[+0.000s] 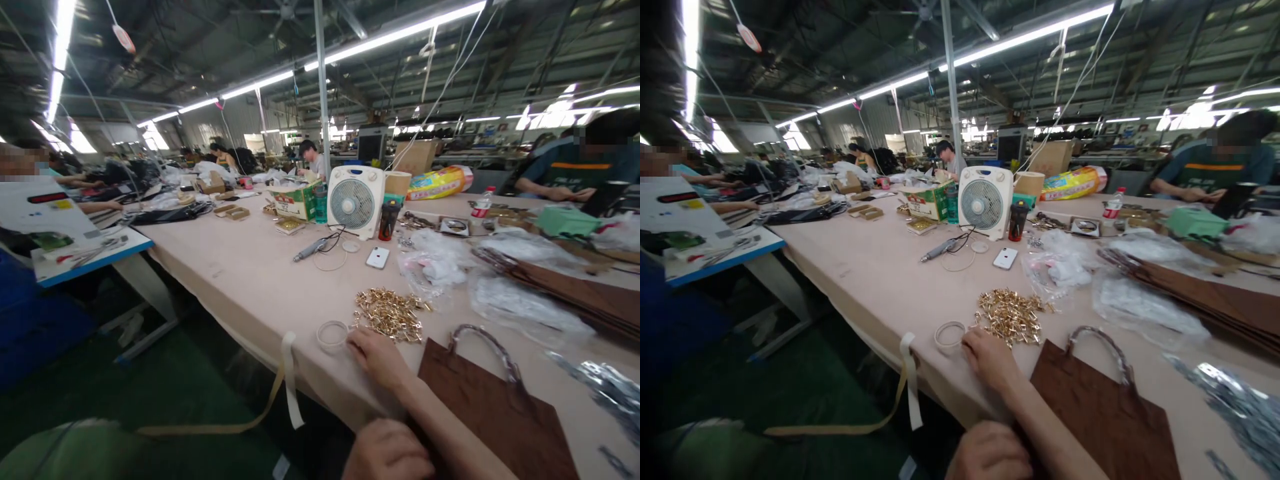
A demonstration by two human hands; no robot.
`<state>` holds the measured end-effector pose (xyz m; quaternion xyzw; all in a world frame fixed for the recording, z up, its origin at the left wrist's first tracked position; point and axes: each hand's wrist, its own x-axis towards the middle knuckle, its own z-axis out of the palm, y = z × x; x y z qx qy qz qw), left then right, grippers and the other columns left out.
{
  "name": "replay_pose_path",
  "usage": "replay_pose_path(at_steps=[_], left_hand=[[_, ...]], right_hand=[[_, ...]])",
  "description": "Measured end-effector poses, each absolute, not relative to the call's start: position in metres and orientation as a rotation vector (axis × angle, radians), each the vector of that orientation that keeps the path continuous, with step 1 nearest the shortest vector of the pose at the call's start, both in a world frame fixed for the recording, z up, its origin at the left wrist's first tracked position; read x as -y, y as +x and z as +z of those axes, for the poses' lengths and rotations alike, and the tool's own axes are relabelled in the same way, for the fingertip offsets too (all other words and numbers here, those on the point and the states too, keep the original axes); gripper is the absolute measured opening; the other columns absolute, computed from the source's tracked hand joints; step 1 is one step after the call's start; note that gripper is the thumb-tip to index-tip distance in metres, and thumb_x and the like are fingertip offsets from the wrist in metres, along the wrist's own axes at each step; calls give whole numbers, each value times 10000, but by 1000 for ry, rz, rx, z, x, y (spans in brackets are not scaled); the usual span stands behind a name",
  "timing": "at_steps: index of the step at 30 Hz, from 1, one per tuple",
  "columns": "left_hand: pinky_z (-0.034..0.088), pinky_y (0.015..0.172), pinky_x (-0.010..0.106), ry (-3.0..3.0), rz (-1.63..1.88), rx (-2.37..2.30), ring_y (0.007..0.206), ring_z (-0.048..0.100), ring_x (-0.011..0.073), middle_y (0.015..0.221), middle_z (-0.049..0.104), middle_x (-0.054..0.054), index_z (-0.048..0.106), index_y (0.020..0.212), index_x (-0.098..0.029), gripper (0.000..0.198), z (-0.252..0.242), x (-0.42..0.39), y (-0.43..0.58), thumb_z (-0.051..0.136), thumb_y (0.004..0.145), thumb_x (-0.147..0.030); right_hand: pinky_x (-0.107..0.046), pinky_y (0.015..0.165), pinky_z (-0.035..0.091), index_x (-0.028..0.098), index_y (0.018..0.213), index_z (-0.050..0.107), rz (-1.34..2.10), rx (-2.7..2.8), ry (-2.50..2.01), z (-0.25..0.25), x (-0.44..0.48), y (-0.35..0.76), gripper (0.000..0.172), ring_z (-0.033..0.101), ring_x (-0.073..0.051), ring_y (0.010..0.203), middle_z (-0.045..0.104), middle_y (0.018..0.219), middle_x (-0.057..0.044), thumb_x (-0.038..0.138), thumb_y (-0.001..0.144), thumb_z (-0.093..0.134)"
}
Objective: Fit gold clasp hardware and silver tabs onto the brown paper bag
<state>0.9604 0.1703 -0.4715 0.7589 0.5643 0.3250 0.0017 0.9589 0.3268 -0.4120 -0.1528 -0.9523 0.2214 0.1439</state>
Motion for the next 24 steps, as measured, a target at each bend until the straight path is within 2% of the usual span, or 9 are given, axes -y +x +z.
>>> replay_pose_path(at_steps=[1,2,4,7,10,16,21,24], left_hand=[[638,794,407,2295,1138,-1845,903,711,229,986,757,80,734,1070,-297,274,-467,-169,948,479,1002,-223],[628,876,433,2114,1321,-1977,958,709,235,1020,754,98,723,1117,-259,321,-460,-168,934,440,992,-173],[571,1040,465,1860,1529,-2172,1142,667,247,1179,725,116,681,1224,-227,335,-441,-168,902,461,988,-135],[505,1153,431,1976,1234,-2104,1294,594,236,1339,671,89,626,1351,-241,424,-420,-173,861,578,950,-110],[532,1118,374,2102,982,-1968,1279,614,211,1363,664,71,648,1324,-256,397,-418,-179,840,584,964,-103],[532,1102,423,2096,889,-2157,1284,614,238,1418,645,90,677,1291,-253,370,-434,-187,848,533,983,-107],[563,991,355,2159,836,-2165,1147,661,205,1290,689,72,732,1135,-234,216,-437,-196,850,550,1021,-204],[550,934,303,2145,852,-2126,1073,673,175,1197,710,33,752,1065,-244,193,-438,-199,846,561,1036,-251]], right_hand=[[-301,862,478,236,1034,698,696,2716,-433,-417,-327,968,175,679,-213,971,711,1058,-50,228,1038,524],[-306,863,483,237,1049,701,747,2689,-429,-423,-327,976,174,679,-215,977,712,1062,-51,229,1033,527],[-324,866,494,234,1059,706,826,2637,-432,-436,-326,991,183,679,-224,974,717,1050,-56,232,1024,526],[-351,882,510,233,1026,712,923,2530,-446,-451,-323,1004,185,679,-240,966,730,1017,-61,254,1019,529],[-353,879,522,240,1013,725,1006,2442,-464,-457,-321,1008,187,683,-244,960,743,1010,-60,289,1016,544],[-347,837,506,242,980,737,990,2416,-520,-459,-321,1007,186,678,-243,900,748,964,-53,326,1005,572],[-332,825,506,252,966,747,1044,2358,-521,-456,-321,1011,174,684,-235,890,752,954,-36,326,1006,594],[-327,835,506,256,964,729,1019,2369,-507,-456,-321,1013,170,684,-233,906,743,956,-33,315,1019,580]])
